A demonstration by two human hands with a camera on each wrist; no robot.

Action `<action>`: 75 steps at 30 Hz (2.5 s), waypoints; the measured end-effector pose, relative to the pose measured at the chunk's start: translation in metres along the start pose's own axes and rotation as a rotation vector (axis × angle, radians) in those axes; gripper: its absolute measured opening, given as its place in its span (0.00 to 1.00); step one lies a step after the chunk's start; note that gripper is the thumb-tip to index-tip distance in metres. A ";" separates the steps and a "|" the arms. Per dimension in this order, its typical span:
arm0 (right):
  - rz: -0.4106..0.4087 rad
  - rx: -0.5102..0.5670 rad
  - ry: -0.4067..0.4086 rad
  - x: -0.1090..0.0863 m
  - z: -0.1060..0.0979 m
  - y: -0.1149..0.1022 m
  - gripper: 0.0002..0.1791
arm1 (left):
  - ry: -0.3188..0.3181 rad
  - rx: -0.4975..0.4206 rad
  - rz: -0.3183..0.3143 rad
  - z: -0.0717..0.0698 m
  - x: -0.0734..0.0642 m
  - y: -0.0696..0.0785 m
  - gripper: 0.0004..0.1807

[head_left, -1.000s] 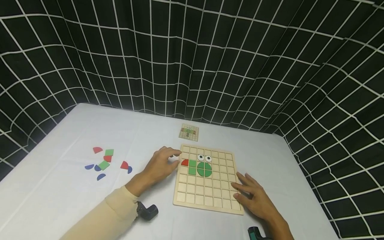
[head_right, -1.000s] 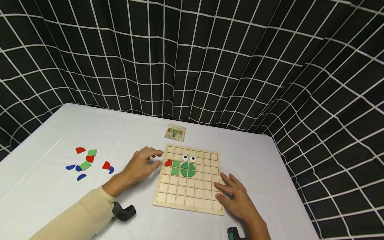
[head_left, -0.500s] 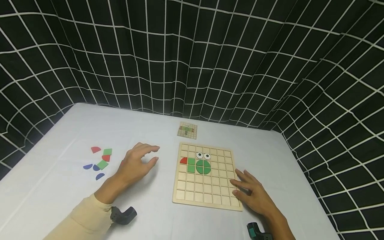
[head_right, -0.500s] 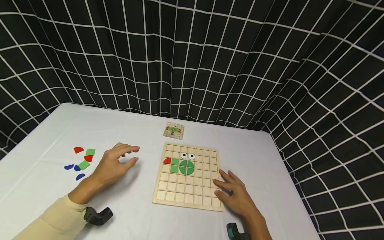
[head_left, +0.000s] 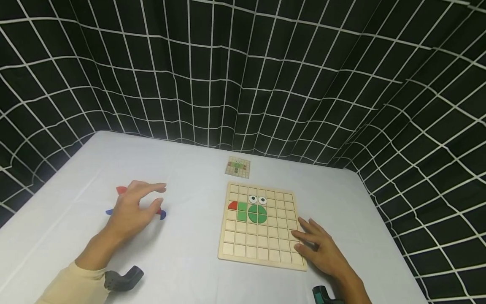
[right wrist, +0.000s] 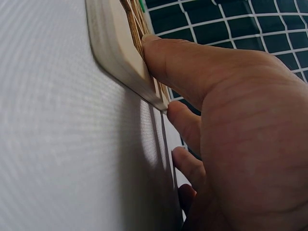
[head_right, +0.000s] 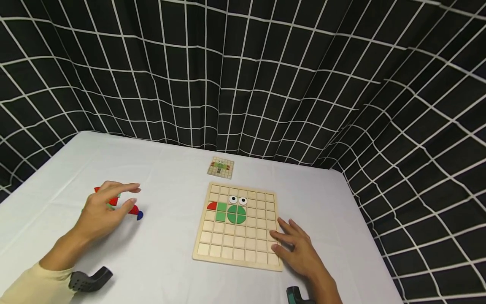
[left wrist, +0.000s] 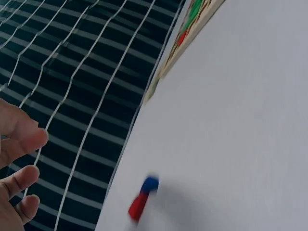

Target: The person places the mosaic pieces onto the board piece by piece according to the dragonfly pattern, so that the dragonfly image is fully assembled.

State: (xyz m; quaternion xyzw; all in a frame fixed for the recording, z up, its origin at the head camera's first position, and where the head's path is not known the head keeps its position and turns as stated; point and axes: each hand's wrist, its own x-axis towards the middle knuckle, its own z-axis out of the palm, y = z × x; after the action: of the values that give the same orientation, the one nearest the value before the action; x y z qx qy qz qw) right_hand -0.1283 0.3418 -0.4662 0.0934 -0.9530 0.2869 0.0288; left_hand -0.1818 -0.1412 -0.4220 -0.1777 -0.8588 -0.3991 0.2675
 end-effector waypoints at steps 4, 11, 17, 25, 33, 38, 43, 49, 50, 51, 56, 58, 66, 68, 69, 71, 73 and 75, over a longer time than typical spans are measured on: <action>-0.006 -0.006 0.004 -0.002 0.000 0.000 0.20 | -0.037 0.032 -0.106 -0.013 -0.011 -0.012 0.22; -0.001 -0.005 -0.001 -0.002 -0.001 0.002 0.20 | -0.130 0.046 -0.164 -0.010 -0.025 -0.035 0.23; -0.012 0.009 -0.005 0.001 -0.001 0.002 0.20 | -0.196 0.127 -0.126 0.002 -0.030 -0.047 0.23; 0.013 -0.014 -0.025 0.003 -0.005 0.000 0.21 | -0.190 0.170 -0.118 0.009 -0.033 -0.049 0.23; 0.020 -0.011 -0.015 0.001 -0.009 0.001 0.21 | -0.168 0.187 -0.068 0.017 -0.027 -0.051 0.23; 0.027 0.000 -0.021 -0.001 -0.007 0.001 0.21 | -0.181 0.154 -0.061 0.016 -0.029 -0.050 0.22; 0.025 0.006 -0.020 0.000 -0.006 0.000 0.21 | -0.211 0.154 -0.055 0.014 -0.028 -0.048 0.22; 0.029 0.009 -0.025 0.001 -0.003 -0.002 0.21 | -0.284 0.169 -0.068 0.011 -0.027 -0.049 0.24; 0.030 0.008 -0.026 0.002 -0.002 -0.002 0.21 | -0.296 0.172 -0.072 0.011 -0.027 -0.049 0.24; 0.033 0.004 -0.026 0.001 -0.002 -0.002 0.21 | -0.302 0.176 -0.072 0.011 -0.027 -0.049 0.24; 0.043 0.001 -0.039 -0.002 -0.004 0.000 0.21 | -0.285 0.157 -0.055 0.015 -0.027 -0.048 0.23; 0.029 0.003 -0.039 -0.002 -0.005 0.000 0.20 | -0.256 0.141 -0.048 0.015 -0.028 -0.046 0.22; 0.013 0.010 -0.035 0.001 -0.004 0.002 0.20 | -0.072 0.091 0.085 0.012 -0.024 -0.038 0.22; 0.018 0.014 -0.039 0.002 -0.004 0.001 0.20 | -0.055 0.093 0.101 0.013 -0.023 -0.034 0.22; 0.020 0.017 -0.040 0.003 -0.004 0.001 0.20 | -0.050 0.091 0.105 0.013 -0.022 -0.031 0.22; 0.027 0.019 -0.039 0.003 -0.004 0.000 0.20 | -0.042 0.088 0.116 0.015 -0.019 -0.027 0.22; 0.028 0.016 -0.039 0.003 -0.003 0.000 0.20 | -0.028 0.078 0.127 0.016 -0.017 -0.022 0.21; 0.024 0.011 -0.037 0.003 -0.003 0.000 0.20 | -0.017 0.057 0.147 0.017 -0.014 -0.017 0.21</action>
State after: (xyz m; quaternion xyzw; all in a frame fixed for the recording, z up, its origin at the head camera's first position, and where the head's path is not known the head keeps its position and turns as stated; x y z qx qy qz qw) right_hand -0.1316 0.3426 -0.4634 0.0874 -0.9528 0.2905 0.0071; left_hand -0.1849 -0.1394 -0.4497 -0.2358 -0.8568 -0.3522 0.2936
